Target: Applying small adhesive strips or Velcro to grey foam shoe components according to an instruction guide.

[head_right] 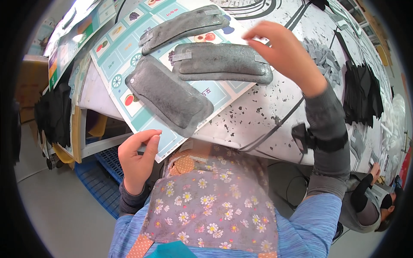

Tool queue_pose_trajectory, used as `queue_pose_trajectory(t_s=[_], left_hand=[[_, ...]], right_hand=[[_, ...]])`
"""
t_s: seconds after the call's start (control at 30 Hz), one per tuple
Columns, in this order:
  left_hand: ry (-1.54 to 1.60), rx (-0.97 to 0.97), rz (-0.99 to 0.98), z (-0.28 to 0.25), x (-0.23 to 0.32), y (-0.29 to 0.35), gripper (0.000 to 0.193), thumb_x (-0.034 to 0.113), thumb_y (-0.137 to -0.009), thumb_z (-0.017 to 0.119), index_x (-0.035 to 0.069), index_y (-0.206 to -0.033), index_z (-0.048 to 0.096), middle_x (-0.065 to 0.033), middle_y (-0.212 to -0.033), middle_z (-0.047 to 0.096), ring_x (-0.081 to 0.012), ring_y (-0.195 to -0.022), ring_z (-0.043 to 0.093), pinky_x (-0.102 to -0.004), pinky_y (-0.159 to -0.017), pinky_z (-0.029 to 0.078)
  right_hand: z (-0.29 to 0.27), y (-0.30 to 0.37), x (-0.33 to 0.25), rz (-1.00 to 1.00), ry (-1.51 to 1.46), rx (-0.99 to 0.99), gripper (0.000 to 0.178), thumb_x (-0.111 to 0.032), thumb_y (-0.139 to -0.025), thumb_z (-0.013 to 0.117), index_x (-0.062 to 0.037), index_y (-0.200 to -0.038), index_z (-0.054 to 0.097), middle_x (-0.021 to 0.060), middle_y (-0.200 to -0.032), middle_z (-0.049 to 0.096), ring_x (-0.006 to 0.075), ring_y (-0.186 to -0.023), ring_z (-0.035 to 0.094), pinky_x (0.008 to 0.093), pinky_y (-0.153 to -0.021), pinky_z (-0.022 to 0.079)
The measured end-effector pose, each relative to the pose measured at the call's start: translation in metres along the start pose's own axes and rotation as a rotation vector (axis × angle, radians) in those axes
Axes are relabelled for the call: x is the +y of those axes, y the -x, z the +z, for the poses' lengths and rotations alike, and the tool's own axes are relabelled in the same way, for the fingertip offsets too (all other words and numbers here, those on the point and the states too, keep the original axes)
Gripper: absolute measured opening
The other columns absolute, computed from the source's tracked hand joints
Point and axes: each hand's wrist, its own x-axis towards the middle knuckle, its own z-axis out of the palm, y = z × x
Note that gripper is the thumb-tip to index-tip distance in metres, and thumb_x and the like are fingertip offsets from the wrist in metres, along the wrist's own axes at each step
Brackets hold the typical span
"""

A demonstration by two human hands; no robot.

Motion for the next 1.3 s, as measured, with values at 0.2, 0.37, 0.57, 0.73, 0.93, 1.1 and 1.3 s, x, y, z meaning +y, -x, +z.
queue_pose_trajectory(t_s=[0.2, 0.37, 0.57, 0.73, 0.93, 1.1, 1.3], left_hand=[[0.237, -0.176, 0.018, 0.003, -0.007, 0.007, 0.019, -0.005, -0.088, 0.061, -0.002, -0.105, 0.068, -0.0118, -0.090, 0.070, -0.0165, -0.079, 0.067, -0.0277, -0.071, 0.053], [0.267, -0.493, 0.348, 0.026, 0.011, -0.004, 0.029, -0.012, -0.085, 0.060, 0.000, -0.111, 0.061, -0.0135, -0.098, 0.066, -0.0257, -0.087, 0.066, -0.0327, -0.072, 0.054], [0.166, -0.475, 0.301, 0.027, 0.009, -0.007, 0.038, -0.006, -0.080, 0.066, 0.009, -0.114, 0.058, -0.0097, -0.108, 0.062, -0.0289, -0.090, 0.065, -0.0342, -0.070, 0.055], [0.161, -0.450, 0.268, 0.024, 0.000, -0.005, 0.033, -0.003, -0.082, 0.069, 0.010, -0.109, 0.056, -0.0091, -0.106, 0.062, -0.0264, -0.092, 0.065, -0.0323, -0.067, 0.055], [0.057, 0.090, 0.251, 0.027, -0.019, -0.001, 0.045, 0.002, -0.069, 0.086, 0.005, -0.103, 0.057, -0.0114, -0.098, 0.065, -0.0310, -0.085, 0.064, -0.0383, -0.074, 0.051], [-0.278, 0.076, 0.508, 0.015, -0.013, -0.019, 0.032, -0.002, -0.067, 0.080, 0.006, -0.093, 0.063, -0.0057, -0.088, 0.069, -0.0248, -0.079, 0.063, -0.0361, -0.071, 0.047], [-0.410, -0.144, 0.507, 0.018, -0.009, -0.018, 0.016, 0.007, -0.078, 0.074, 0.008, -0.092, 0.066, -0.0018, -0.106, 0.072, -0.0209, -0.090, 0.060, -0.0337, -0.084, 0.039]], right_hand=[[0.024, 0.085, -0.096, 0.220, -0.306, -0.111, 0.018, 0.000, -0.082, 0.070, -0.0027, -0.100, 0.069, 0.0099, -0.093, 0.067, 0.0255, -0.086, 0.064, 0.0345, -0.077, 0.051], [0.073, 0.106, -0.138, 0.288, -0.861, -0.444, 0.023, -0.016, -0.084, 0.073, -0.0031, -0.101, 0.064, 0.0114, -0.090, 0.065, 0.0300, -0.082, 0.062, 0.0384, -0.074, 0.050], [0.075, 0.097, -0.133, 0.336, -0.793, -0.345, 0.019, -0.015, -0.084, 0.071, -0.0022, -0.096, 0.064, 0.0128, -0.083, 0.063, 0.0296, -0.080, 0.062, 0.0382, -0.073, 0.049], [0.077, 0.088, -0.132, 0.385, -0.856, -0.432, 0.012, -0.010, -0.085, 0.069, -0.0013, -0.091, 0.064, 0.0112, -0.080, 0.062, 0.0250, -0.078, 0.063, 0.0340, -0.071, 0.049], [0.097, 0.082, -0.134, 0.650, -1.058, -0.279, 0.007, -0.005, -0.089, 0.066, -0.0018, -0.093, 0.060, 0.0042, -0.081, 0.061, 0.0107, -0.077, 0.059, 0.0271, -0.069, 0.048], [0.111, 0.081, -0.129, 0.787, -1.141, -0.013, 0.028, 0.001, -0.087, 0.067, -0.0052, -0.081, 0.040, 0.0033, -0.080, 0.056, 0.0090, -0.075, 0.054, 0.0264, -0.067, 0.046], [0.111, 0.078, -0.131, 0.771, -1.043, -0.006, 0.032, 0.000, -0.086, 0.068, -0.0056, -0.080, 0.037, 0.0049, -0.073, 0.053, 0.0102, -0.072, 0.052, 0.0278, -0.062, 0.045]])
